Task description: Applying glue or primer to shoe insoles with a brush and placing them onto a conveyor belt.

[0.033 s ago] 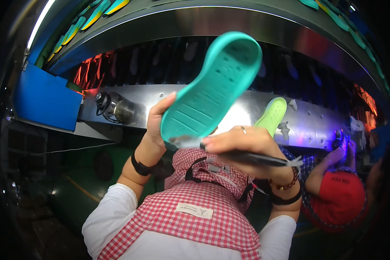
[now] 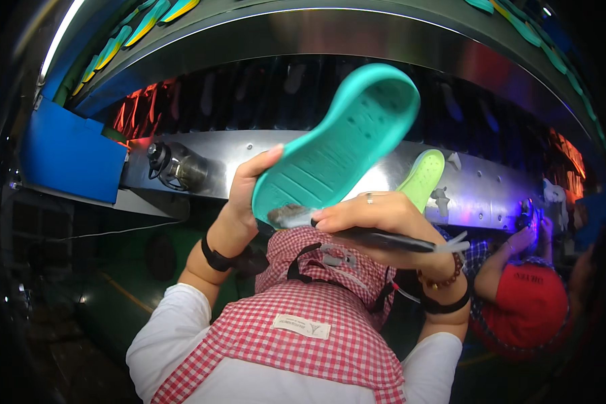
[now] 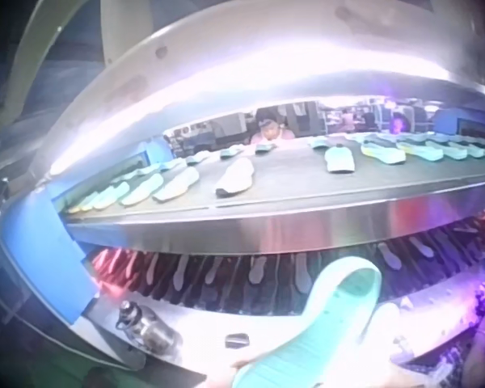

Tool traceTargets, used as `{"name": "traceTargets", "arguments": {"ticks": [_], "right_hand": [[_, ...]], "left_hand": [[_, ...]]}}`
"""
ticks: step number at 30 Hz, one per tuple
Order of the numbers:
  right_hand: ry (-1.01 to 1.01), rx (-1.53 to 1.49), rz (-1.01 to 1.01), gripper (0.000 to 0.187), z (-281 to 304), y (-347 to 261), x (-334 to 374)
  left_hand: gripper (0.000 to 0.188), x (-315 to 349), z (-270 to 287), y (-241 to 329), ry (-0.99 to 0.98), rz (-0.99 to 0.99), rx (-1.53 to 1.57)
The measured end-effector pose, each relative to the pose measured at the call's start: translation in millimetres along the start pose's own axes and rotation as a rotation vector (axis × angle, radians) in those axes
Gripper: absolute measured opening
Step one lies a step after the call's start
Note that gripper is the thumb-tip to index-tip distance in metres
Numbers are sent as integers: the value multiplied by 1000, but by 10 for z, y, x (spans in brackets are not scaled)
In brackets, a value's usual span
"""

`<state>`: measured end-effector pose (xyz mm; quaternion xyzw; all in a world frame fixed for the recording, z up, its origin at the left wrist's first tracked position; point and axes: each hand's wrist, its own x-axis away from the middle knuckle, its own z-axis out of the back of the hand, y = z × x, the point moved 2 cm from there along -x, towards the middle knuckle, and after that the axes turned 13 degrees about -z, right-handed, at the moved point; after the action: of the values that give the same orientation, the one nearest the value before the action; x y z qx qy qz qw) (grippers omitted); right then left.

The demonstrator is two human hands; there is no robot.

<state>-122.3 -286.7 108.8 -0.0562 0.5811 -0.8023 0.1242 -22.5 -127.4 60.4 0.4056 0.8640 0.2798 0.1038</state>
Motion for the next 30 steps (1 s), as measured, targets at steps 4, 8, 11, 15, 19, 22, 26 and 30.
{"name": "traceTargets", "arguments": {"ticks": [4, 8, 11, 15, 19, 22, 26, 30], "right_hand": [[-286, 259, -44, 17, 72, -89, 14], [-167, 189, -4, 19, 149, 43, 32], [-301, 418, -37, 22, 95, 80, 68], [-348, 408, -87, 22, 243, -81, 85], [-200, 398, -42, 25, 294, 185, 113], [-261, 411, -111, 23, 326, 119, 175], [-31, 234, -88, 20, 355, 279, 168], [-146, 268, -191, 22, 341, 373, 230]], "left_hand": [[53, 38, 15, -34, -91, 190, -108], [52, 70, 5, -62, -47, 277, -27], [52, 58, 43, -74, -77, 303, -299], [51, 92, 123, -51, -41, 270, -263], [52, 85, 79, -2, -68, 260, -325], [55, 122, 181, -25, 18, 262, -342], [60, 91, 124, 41, 6, 226, -322], [60, 65, 232, 76, 5, 186, -360]]}}
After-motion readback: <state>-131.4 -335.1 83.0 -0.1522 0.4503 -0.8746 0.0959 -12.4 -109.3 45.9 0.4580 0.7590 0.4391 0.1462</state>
